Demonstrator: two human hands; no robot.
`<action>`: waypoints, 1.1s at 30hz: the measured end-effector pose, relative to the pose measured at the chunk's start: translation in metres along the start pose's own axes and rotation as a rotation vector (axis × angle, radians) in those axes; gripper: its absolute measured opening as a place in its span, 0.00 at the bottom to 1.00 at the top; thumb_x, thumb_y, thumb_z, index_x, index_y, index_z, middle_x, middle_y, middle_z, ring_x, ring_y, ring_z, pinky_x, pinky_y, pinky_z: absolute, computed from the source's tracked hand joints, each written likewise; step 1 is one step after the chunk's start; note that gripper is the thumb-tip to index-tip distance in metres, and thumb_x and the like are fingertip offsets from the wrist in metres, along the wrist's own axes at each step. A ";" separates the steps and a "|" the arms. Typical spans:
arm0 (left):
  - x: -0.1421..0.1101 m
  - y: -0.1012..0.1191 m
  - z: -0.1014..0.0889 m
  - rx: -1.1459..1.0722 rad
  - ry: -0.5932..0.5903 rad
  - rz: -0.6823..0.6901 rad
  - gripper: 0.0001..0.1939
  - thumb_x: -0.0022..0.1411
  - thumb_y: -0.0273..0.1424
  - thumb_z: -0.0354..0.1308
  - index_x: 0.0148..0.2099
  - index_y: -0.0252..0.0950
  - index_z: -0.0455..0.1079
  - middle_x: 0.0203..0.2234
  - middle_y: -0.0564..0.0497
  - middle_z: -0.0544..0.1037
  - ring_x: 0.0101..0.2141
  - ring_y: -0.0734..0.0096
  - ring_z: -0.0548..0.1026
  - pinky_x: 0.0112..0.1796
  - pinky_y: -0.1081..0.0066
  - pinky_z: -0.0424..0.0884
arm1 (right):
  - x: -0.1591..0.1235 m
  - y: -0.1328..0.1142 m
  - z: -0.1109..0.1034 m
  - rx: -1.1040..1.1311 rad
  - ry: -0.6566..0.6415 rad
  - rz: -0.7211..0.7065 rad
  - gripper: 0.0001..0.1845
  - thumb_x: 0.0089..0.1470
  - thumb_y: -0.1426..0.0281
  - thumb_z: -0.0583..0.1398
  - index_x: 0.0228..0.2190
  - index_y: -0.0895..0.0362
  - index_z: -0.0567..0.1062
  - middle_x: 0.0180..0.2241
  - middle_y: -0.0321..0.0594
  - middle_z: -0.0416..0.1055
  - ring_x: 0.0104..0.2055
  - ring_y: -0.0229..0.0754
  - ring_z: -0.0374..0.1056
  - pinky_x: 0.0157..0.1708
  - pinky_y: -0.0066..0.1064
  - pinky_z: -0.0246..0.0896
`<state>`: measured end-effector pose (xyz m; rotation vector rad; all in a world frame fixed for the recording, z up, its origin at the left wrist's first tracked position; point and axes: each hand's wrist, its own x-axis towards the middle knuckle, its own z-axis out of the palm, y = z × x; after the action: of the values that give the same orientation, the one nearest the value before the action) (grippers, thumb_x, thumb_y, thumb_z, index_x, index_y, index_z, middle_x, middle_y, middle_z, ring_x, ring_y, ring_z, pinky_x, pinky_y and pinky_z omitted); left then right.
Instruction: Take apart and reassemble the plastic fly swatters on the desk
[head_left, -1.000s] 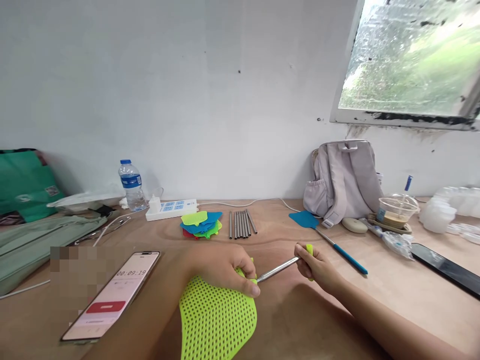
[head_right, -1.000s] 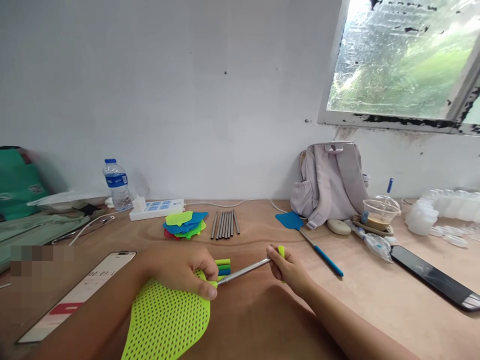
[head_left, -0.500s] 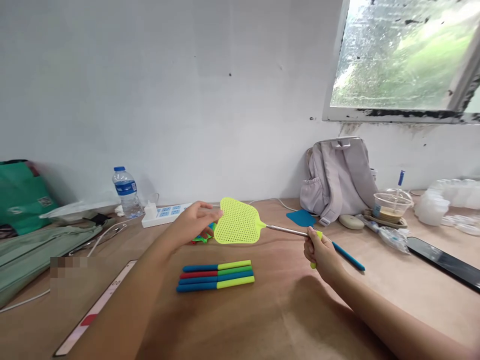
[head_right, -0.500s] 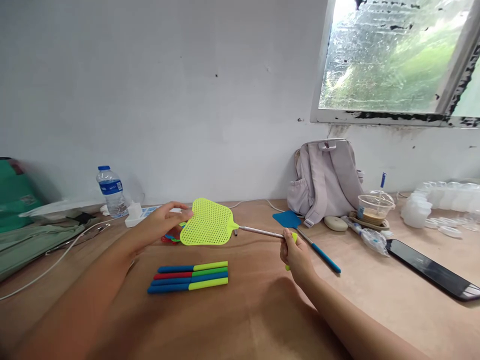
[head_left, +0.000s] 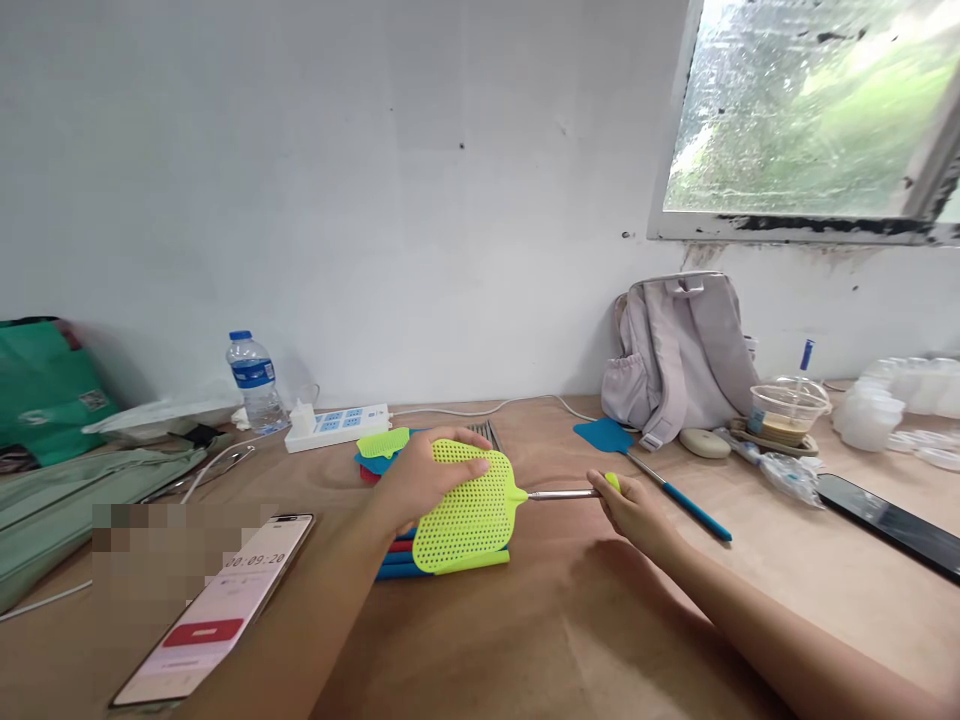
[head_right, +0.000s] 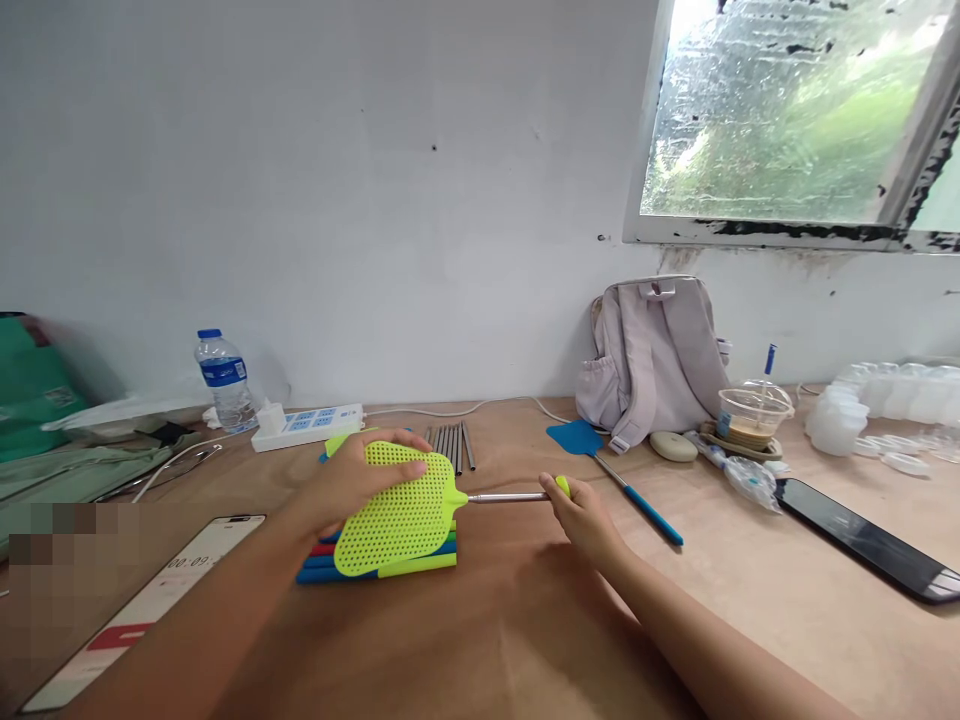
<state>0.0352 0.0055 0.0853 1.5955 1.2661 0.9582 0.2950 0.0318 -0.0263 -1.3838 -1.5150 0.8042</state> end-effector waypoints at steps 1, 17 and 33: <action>0.000 -0.003 0.005 0.059 0.033 0.028 0.16 0.44 0.39 0.61 0.36 0.39 0.70 0.27 0.52 0.75 0.28 0.67 0.74 0.27 0.71 0.68 | 0.002 0.004 0.000 -0.047 0.005 0.017 0.22 0.49 0.54 0.50 0.15 0.55 0.51 0.13 0.27 0.45 0.16 0.31 0.43 0.17 0.25 0.40; -0.010 -0.002 0.020 0.270 0.185 0.166 0.12 0.47 0.41 0.57 0.33 0.40 0.69 0.35 0.53 0.71 0.33 0.67 0.71 0.32 0.69 0.66 | 0.003 0.012 0.008 -0.189 0.116 0.187 0.15 0.43 0.62 0.48 0.16 0.54 0.47 0.15 0.28 0.39 0.18 0.32 0.41 0.18 0.27 0.37; -0.015 0.005 0.020 -0.107 -0.073 0.005 0.20 0.44 0.36 0.62 0.42 0.39 0.65 0.33 0.51 0.74 0.34 0.64 0.73 0.33 0.67 0.69 | 0.010 0.010 -0.005 0.098 0.127 0.131 0.17 0.42 0.59 0.52 0.15 0.53 0.51 0.10 0.25 0.44 0.13 0.29 0.40 0.13 0.24 0.36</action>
<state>0.0528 -0.0127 0.0829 1.5371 1.1429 0.9470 0.3041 0.0424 -0.0320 -1.4447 -1.2817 0.8433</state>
